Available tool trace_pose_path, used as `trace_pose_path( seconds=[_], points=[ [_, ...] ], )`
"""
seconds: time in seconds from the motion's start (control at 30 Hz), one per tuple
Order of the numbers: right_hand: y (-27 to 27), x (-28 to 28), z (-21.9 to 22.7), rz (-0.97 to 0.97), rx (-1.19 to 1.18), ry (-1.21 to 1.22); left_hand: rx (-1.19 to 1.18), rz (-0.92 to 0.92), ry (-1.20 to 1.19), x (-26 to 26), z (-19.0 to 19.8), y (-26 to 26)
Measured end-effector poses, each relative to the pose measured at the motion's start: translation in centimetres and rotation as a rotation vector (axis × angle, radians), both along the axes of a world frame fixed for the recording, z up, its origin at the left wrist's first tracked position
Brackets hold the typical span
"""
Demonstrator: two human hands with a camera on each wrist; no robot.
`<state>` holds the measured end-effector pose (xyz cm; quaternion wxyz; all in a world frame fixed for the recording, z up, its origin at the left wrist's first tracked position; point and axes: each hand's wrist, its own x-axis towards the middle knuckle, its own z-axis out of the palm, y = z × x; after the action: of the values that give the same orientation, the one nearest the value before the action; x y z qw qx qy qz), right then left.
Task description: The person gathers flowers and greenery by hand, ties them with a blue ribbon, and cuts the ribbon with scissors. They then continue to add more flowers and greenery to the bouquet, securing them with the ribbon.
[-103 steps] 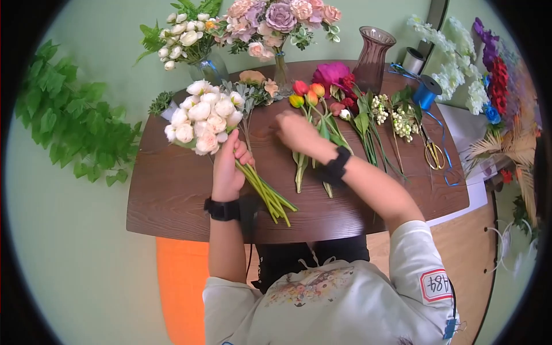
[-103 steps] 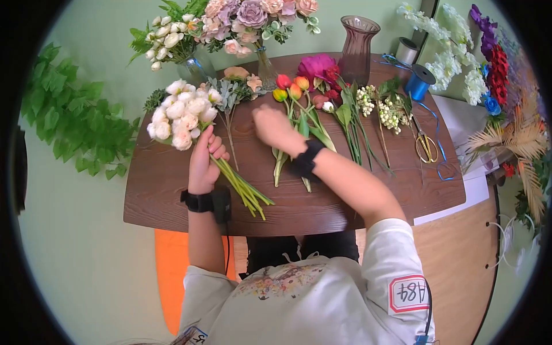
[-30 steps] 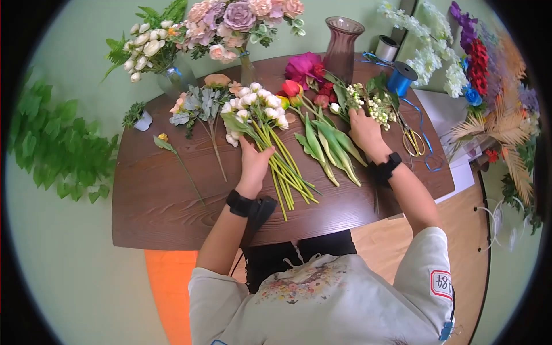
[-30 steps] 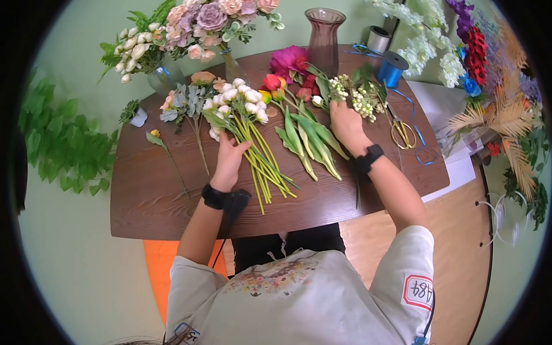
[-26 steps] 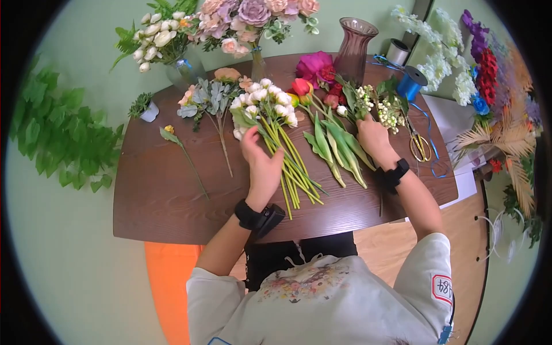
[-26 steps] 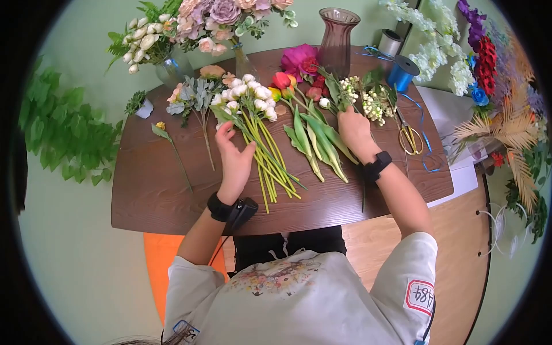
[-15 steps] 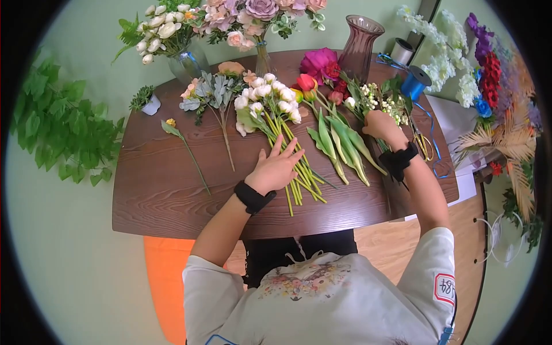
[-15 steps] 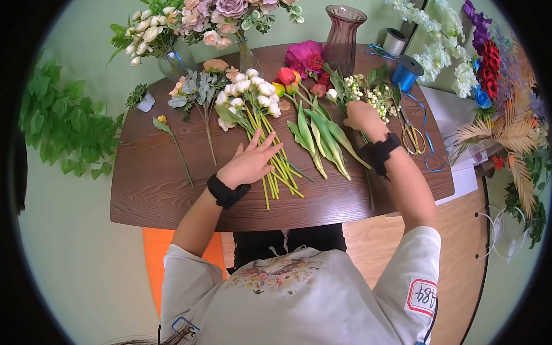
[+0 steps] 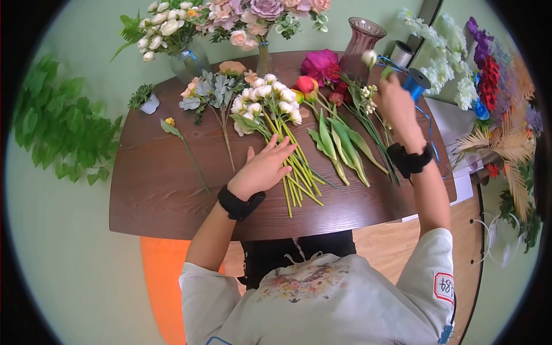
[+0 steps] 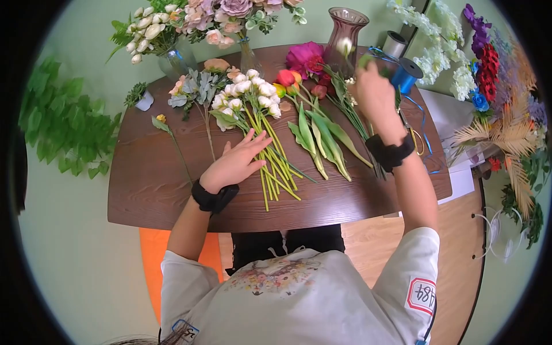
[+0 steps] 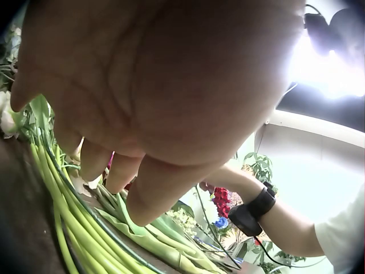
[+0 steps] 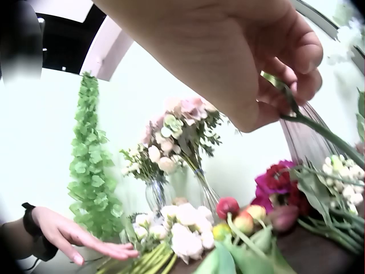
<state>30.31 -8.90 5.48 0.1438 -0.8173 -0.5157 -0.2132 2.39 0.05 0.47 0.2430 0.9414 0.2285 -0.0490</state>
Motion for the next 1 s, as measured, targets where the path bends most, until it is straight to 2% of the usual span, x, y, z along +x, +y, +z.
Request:
trace_pose_path(
  seconds=[0.1,0.13,0.2,0.27,0.3,0.37,0.4,0.43,0.5,0.63,0.73,0.8,0.9,0.93,0.97,1.0],
  points=[
    [0.0,-2.7,4.5,0.092,0.218,-0.097,-0.02,-0.029,0.119,0.0,0.1,0.0],
    [0.1,-3.4,5.4,0.097,0.219,-0.097,0.006,-0.041,0.131,-0.2,-0.2,0.0],
    [0.4,-4.5,6.3,0.253,0.182,0.029,0.001,-0.031,0.108,-0.4,-0.4,0.1],
    [2.0,-5.5,4.9,0.539,0.077,0.336,-0.005,-0.024,0.086,-0.6,-0.7,0.2],
    [3.0,-6.3,3.4,0.597,-0.056,0.53,0.015,0.023,-0.033,-0.7,-1.0,0.4],
    [4.8,-8.2,-0.1,0.624,-0.284,0.835,0.055,0.116,-0.274,-0.8,-1.6,0.7],
    [5.9,-8.7,-2.1,0.639,-0.321,0.9,0.114,0.12,-0.424,-0.9,-2.1,0.9],
    [6.7,-9.2,-4.0,0.643,-0.329,0.903,0.117,0.127,-0.425,-1.0,-1.8,0.8],
    [7.6,-10.4,-5.5,0.563,-0.386,1.083,0.028,0.095,-0.479,-1.3,-1.1,0.4],
    [9.1,-11.8,-7.2,0.529,-0.352,1.118,0.089,0.031,-0.452,-1.3,-2.5,0.3],
    [9.7,-12.0,-7.3,0.551,-0.346,0.899,0.115,-0.018,-0.403,-0.8,-3.0,0.1],
    [9.5,-11.6,-7.1,0.556,-0.374,0.912,0.161,-0.043,-0.319,-0.5,-2.5,-0.4],
    [9.0,-10.9,-5.0,0.552,-0.422,0.841,0.165,-0.04,-0.219,-0.2,-2.2,-0.9],
    [8.6,-10.8,-3.1,0.541,-0.456,0.851,0.097,-0.035,-0.087,0.0,-2.0,-0.6],
    [8.2,-10.8,-1.5,0.529,-0.493,0.864,0.105,-0.037,-0.093,0.2,-2.0,-0.5],
    [8.4,-10.5,-0.4,0.486,-0.419,0.9,0.106,-0.038,-0.092,0.3,-2.0,-0.5]
  ],
)
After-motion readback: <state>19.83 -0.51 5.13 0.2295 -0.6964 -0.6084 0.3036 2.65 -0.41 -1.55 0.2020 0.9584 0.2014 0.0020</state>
